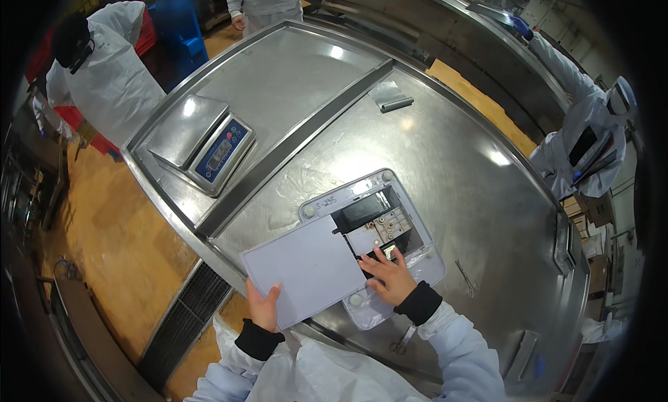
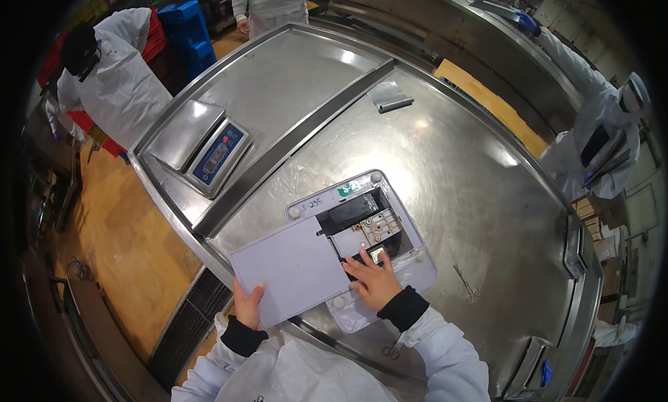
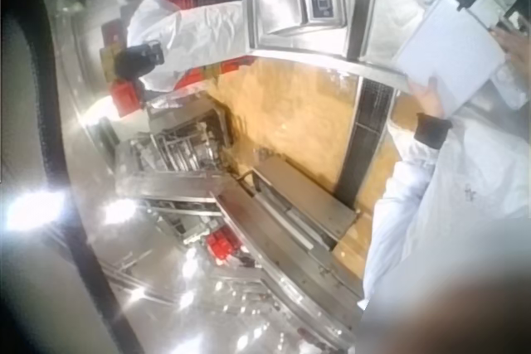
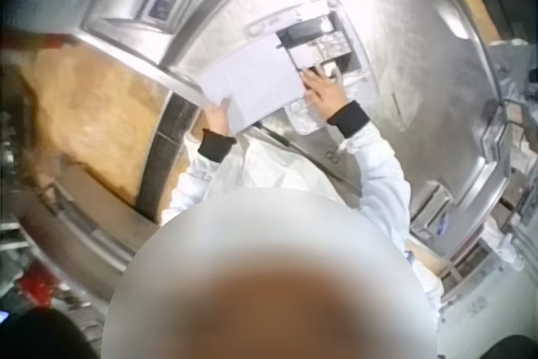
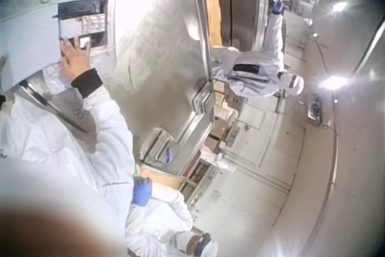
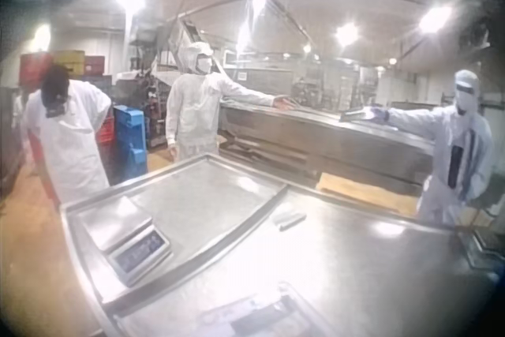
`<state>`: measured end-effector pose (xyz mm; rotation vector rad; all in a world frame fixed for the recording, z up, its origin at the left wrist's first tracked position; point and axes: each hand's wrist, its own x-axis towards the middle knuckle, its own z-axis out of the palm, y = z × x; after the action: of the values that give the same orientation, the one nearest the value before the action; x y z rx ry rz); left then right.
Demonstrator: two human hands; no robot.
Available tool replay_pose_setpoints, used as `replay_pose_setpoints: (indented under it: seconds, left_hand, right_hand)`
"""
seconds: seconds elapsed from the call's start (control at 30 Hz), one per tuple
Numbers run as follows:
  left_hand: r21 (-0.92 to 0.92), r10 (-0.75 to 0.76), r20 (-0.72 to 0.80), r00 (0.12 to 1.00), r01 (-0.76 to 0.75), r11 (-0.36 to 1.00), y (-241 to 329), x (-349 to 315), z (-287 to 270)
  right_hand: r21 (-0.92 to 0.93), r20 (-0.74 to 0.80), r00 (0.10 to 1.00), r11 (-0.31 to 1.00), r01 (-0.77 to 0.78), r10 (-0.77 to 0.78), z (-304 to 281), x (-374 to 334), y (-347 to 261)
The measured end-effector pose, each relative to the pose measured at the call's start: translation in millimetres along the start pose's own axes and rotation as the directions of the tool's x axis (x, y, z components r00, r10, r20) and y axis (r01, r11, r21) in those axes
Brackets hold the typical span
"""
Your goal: The person opens a plastic case on a stainless steel table, removes a digital scale, and then reassembles the case by placing internal components back inside. The person closes the case and places the scale on the table.
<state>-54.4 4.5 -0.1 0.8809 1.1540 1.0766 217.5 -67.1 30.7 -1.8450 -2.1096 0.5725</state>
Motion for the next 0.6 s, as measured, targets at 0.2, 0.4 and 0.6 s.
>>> replay_pose_setpoints:
  seconds: [0.2, 0.4, 0.6]
  left_hand:
    - [0.028, -0.060, 0.072, 0.996, 0.058, 0.998, 0, 17, 0]
    - [0.049, -0.018, 0.102, 0.995, 0.013, 0.999, -10, 31, -8]
    - [-0.049, -0.070, 0.251, 0.965, 0.085, 0.995, -11, 28, 30]
  right_hand:
    - [0.112, -0.582, 0.687, 0.880, -0.462, 0.435, -32, 34, 72]
    - [0.240, -0.311, 0.637, 0.707, -0.666, 0.706, -33, 45, 92]
    - [0.199, -0.288, 0.666, 0.723, -0.662, 0.689, -35, 39, 95]
